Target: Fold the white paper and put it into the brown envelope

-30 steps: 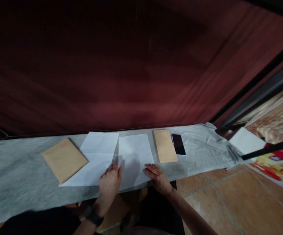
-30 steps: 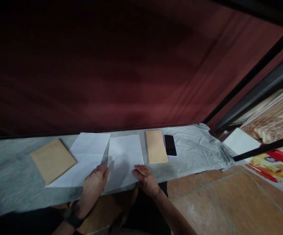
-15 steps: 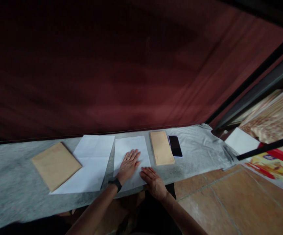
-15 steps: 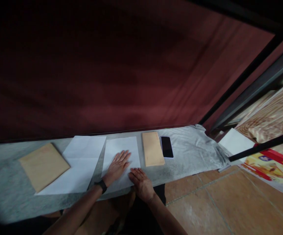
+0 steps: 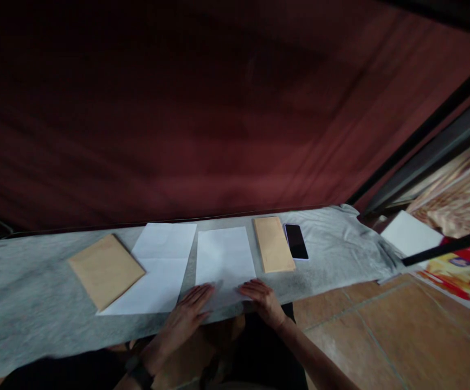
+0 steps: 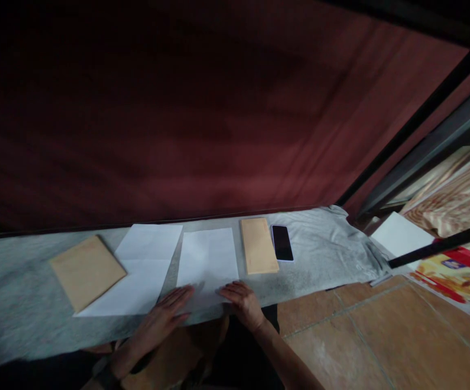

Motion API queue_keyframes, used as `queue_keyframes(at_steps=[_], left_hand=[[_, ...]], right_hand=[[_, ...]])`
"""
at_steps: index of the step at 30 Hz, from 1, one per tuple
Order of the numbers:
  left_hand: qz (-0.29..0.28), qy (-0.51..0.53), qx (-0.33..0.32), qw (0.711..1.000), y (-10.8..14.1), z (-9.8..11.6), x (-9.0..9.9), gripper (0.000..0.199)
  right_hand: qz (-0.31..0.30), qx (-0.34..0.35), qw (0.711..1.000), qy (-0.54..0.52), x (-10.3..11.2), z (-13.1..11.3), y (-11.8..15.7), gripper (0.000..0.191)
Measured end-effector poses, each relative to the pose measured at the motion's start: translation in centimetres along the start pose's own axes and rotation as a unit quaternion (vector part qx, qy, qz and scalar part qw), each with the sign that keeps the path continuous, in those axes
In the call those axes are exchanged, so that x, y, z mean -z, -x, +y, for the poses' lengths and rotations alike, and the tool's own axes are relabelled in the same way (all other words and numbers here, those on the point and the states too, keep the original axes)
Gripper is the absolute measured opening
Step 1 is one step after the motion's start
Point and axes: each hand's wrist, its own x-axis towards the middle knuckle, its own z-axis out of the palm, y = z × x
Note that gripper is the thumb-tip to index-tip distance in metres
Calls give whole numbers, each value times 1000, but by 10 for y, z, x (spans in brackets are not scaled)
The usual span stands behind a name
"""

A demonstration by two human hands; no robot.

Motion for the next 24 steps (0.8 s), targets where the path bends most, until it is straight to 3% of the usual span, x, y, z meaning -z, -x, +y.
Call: queue_keyframes(at_steps=[4,8,13,19,24], left_hand=[[63,84,61,993,0,-19,-5,47],[94,121,53,987,5,-19,-4,29],[132,119,64,982,13,-7,-4,25],[140,136,143,970,2,-9,-5,29],[157,161,197,954,-8,-11,-3,37]], right_hand=[[1,-5,1000,-21,4,0,4,36],[10,-24,1000,-1,9,1,9,46],[42,-63,996,-41,14,-1,9,38],[66,-138,984,-89,19,-5,-5,36],[113,-179,976,-51,11,-6,-10,24]])
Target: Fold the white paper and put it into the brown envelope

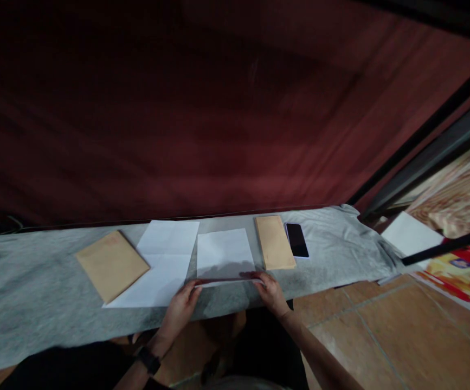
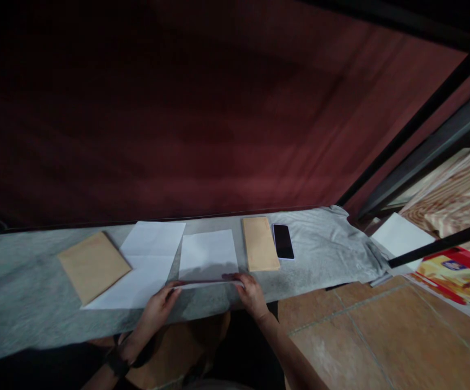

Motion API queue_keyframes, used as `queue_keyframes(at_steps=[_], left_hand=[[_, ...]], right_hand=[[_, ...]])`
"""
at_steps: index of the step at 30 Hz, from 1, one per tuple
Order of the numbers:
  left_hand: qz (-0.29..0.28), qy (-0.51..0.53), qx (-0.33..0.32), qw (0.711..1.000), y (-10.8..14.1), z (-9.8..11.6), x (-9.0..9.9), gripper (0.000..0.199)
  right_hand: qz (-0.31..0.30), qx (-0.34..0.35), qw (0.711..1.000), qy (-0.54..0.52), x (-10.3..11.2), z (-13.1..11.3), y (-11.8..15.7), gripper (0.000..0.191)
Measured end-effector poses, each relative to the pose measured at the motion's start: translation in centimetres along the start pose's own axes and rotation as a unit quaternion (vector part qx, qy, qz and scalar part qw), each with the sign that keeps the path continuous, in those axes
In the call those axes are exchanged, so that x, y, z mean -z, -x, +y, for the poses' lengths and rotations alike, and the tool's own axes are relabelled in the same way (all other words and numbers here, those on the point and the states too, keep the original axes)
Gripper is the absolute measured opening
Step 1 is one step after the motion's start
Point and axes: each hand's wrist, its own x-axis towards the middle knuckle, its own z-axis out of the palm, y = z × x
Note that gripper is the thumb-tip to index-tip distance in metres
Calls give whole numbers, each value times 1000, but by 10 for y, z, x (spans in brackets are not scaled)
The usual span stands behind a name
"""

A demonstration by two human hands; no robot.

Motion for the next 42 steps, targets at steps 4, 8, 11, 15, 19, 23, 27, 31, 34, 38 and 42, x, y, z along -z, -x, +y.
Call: queue_keyframes(at_steps=[4,8,11,15,19,23,27,31,34,38,42], left_hand=[[27,32,17,999,-4,0,0,37],[60,23,22,998,-13,5,1,33],[80,12,31,996,-23,13,0,32],[98,-10,37,994,-36,22,0,31],[108,-43,48,992,-51,26,-1,29],[99,-123,77,984,-67,30,-3,26],[87,-209,115,967,-85,36,-6,24],[69,-257,145,953,-97,43,-8,30],[60,-277,160,945,-101,50,-9,34],[52,-300,175,936,-101,54,-11,36],[49,-321,164,931,-101,52,-16,37]], right_hand=[[42,-33,997,47,-6,-1,-2,29],[55,-65,993,87,-10,-5,-14,39],[60,-101,989,88,-17,-10,-25,41],[85,-142,982,93,-29,-18,-36,42],[115,-150,977,99,-37,-24,-43,49],[125,-160,966,162,-44,-26,-52,54],[128,-134,952,245,-50,-26,-64,57],[133,-123,937,298,-55,-27,-77,59],[121,-142,926,328,-58,-28,-82,58],[99,-151,916,357,-61,-27,-84,53],[93,-148,915,363,-63,-24,-85,53]])
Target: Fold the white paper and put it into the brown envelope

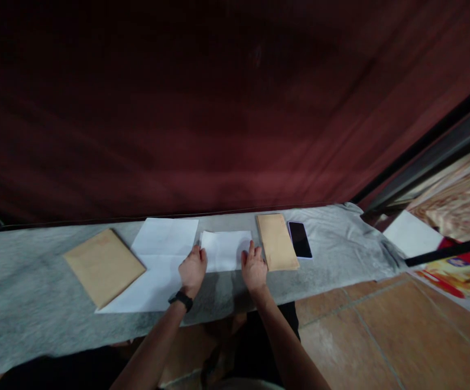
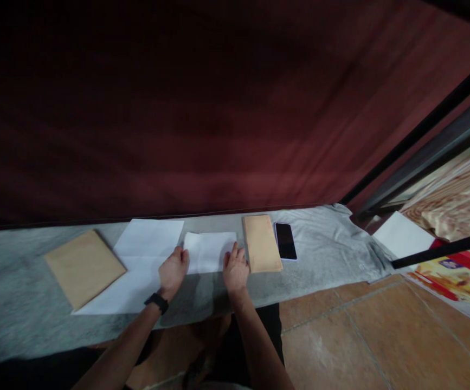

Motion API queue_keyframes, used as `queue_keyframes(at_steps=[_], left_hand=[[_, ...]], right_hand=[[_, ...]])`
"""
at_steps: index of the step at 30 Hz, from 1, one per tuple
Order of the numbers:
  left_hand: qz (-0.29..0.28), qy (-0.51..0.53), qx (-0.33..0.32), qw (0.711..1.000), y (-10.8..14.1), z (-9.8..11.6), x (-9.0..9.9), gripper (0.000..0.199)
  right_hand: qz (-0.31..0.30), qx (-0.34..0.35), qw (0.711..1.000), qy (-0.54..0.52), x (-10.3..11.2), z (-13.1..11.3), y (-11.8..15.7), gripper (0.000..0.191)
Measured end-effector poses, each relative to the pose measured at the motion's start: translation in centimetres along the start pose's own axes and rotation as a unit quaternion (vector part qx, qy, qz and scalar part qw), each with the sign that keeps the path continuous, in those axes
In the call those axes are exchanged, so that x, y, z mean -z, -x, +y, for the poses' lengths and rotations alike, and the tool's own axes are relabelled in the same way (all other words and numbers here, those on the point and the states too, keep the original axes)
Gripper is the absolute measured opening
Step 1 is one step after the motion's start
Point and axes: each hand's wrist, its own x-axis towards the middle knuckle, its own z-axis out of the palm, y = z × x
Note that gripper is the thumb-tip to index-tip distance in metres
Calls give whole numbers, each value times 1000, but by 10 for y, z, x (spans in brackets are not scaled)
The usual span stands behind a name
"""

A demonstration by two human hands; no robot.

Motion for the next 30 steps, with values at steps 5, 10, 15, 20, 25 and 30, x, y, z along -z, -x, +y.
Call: queue_keyframes(at_steps=[5,10,15,20,25,30], left_hand=[[8,-38,-11,999,-2,2,-7,37],[0,-44,-29,999,-4,3,-7,38],[-6,-41,-45,998,-5,0,-9,35],[-14,-42,-57,997,-6,-1,-13,36],[-11,-47,-62,997,-3,1,-11,37],[22,-60,-59,996,9,15,0,44]], right_hand=[[-25,-26,999,-14,0,-2,-2,53],[-12,2,999,-41,3,-5,-3,49],[41,109,991,-67,-1,-11,-5,48],[22,165,984,-61,-15,-12,0,54],[22,166,985,-53,-22,-9,4,58],[-9,155,987,-41,-20,-10,2,59]])
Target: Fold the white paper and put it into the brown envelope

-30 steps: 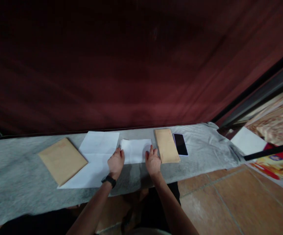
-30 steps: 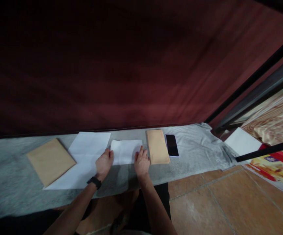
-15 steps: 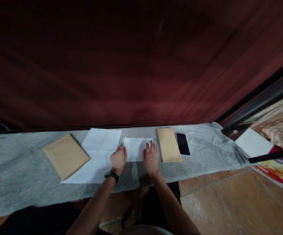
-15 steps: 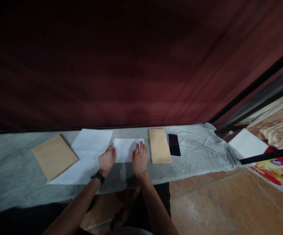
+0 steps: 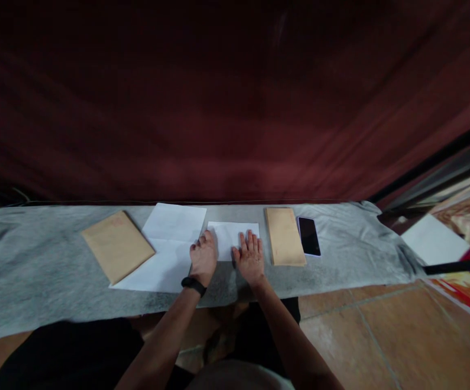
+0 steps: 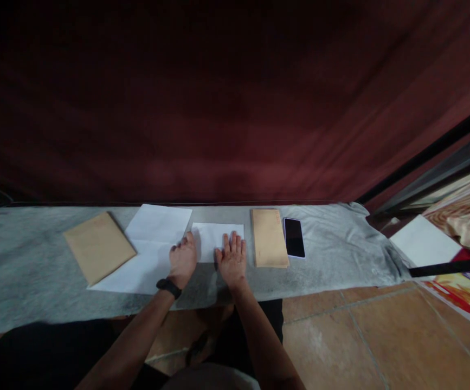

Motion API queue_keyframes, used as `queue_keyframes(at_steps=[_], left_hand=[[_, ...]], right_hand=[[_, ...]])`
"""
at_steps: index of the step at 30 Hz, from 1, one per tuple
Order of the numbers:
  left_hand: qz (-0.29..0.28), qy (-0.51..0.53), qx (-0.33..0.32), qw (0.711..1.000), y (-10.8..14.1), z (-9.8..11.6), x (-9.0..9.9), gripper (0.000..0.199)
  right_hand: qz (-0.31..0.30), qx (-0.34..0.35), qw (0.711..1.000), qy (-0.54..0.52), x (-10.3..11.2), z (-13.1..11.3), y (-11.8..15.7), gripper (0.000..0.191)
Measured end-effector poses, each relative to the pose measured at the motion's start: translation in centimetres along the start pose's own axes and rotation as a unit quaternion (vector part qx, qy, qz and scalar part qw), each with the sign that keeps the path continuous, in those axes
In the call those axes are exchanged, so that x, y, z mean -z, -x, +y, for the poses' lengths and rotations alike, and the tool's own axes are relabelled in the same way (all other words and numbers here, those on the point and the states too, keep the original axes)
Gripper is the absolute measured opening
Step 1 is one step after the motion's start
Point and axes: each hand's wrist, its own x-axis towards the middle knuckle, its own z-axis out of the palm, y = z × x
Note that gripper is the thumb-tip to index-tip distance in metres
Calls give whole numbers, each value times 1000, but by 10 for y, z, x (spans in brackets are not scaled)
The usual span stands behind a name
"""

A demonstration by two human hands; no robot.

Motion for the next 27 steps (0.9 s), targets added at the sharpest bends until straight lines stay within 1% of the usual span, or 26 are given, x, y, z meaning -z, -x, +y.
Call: queue_keyframes(at_steps=[2,4,5,6,7,9,12,14,16,19,21,25,27], left_hand=[[28,10,-30,999,5,14,1,48],[50,38,-109,992,7,31,-4,51],[50,60,-167,983,8,40,-9,51],[40,81,-218,972,7,47,-16,52],[30,98,-241,965,6,53,-23,52],[13,117,-235,965,1,57,-37,53],[11,114,-222,968,-7,46,-52,54],[20,104,-211,972,-12,33,-55,54],[32,95,-185,978,-15,21,-55,55],[37,77,-168,982,-17,9,-54,56],[36,61,-177,982,-18,7,-55,56],[33,39,-189,981,-19,6,-59,57],[40,40,-182,982,-19,6,-62,57]], right_hand=[[-12,-4,1000,1,1,0,0,59],[-20,-1,1000,4,1,1,1,57],[-22,3,1000,6,0,1,2,58],[-24,7,1000,8,0,2,2,59],[-25,12,1000,9,-1,3,3,62],[-24,16,1000,10,-3,4,3,65],[-17,11,1000,5,-5,4,2,60],[-8,2,1000,0,-5,3,2,54],[-1,-9,1000,-6,-5,2,0,50],[5,-25,999,-21,-5,-2,-7,48],[1,-7,999,-41,-7,-8,-17,49],[-21,79,994,-67,-15,-20,-38,49],[-17,85,995,-58,-18,-19,-44,48]])
